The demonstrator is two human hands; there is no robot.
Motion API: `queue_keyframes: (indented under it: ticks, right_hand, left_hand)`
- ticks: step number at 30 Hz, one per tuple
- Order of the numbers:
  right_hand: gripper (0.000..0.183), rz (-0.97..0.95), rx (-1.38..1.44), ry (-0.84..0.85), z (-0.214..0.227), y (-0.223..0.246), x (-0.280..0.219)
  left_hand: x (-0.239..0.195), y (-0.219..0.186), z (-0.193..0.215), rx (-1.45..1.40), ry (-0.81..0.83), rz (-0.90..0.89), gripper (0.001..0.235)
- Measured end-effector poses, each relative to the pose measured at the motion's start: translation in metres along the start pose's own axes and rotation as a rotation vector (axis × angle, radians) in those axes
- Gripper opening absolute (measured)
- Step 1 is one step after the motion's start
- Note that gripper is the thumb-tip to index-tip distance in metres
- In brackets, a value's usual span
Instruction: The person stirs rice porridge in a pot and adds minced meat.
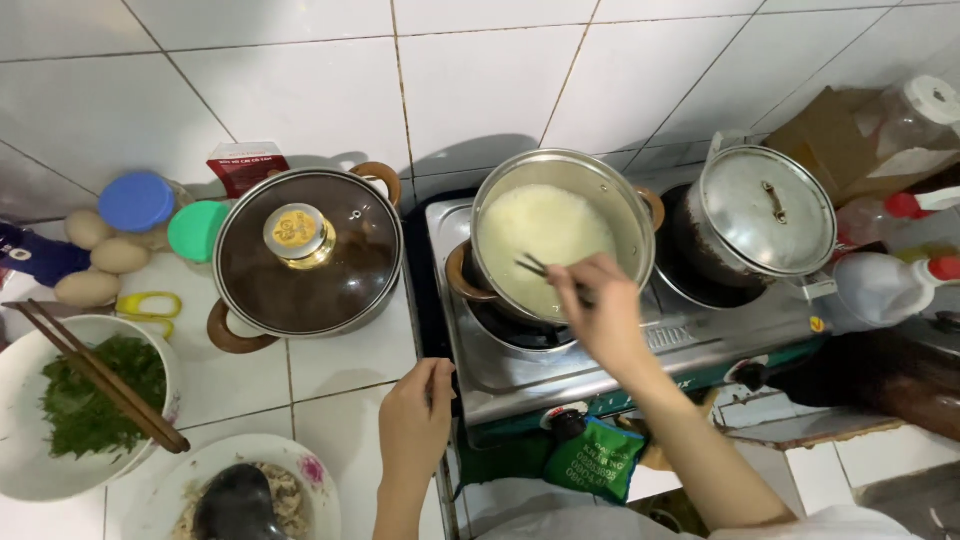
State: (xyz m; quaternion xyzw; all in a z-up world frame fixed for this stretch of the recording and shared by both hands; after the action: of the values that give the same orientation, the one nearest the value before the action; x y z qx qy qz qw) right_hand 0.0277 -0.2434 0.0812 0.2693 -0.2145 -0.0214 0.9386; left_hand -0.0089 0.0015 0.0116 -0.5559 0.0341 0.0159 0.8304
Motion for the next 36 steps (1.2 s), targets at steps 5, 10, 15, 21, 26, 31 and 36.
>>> queue_keyframes:
  ticks: [5, 10, 15, 21, 26, 31, 36]
  right_hand:
    - [0.019, 0.047, 0.072, 0.173, -0.006, -0.012, -0.011]
    - [0.020, -0.003, -0.076, 0.133, 0.031, -0.065, 0.001]
    - [0.020, 0.148, -0.211, 0.024, -0.002, -0.091, 0.063]
    - [0.022, 0.232, -0.025, 0.282, -0.015, -0.031, 0.041]
    - [0.022, 0.226, -0.185, 0.252, 0.009, -0.069, 0.026]
    - [0.019, 0.139, -0.152, 0.156, 0.004, -0.075, 0.039]
    - [0.023, 0.285, -0.072, 0.250, 0.012, -0.079, 0.020]
  left_hand:
    - [0.000, -0.006, -0.001, 0.030, 0.049, 0.055, 0.028]
    - [0.000, -0.003, -0.003, -0.015, 0.035, 0.038, 0.027]
    - [0.001, -0.003, -0.006, -0.019, 0.042, 0.008, 0.028]
    - [0.006, -0.004, 0.003, -0.010, 0.064, 0.073, 0.029]
    - [0.015, 0.008, 0.007, -0.014, 0.057, 0.064, 0.029]
    - [0.015, 0.007, -0.005, -0.016, 0.042, -0.015, 0.031]
    - [0.021, 0.008, -0.001, 0.031, 0.083, 0.162, 0.033]
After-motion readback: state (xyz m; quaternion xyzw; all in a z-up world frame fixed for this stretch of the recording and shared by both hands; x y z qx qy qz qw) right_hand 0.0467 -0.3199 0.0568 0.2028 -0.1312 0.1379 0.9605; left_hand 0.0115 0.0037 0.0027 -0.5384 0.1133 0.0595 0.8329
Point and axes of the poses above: each hand's wrist, its own x-axis towards the middle knuckle, its own z-axis out of the back of the hand, y = z × x, the point moved 3 cm from there along x, towards the middle knuckle, and after that the axes turned 7 degrees about -x, right-handed, at the moved point
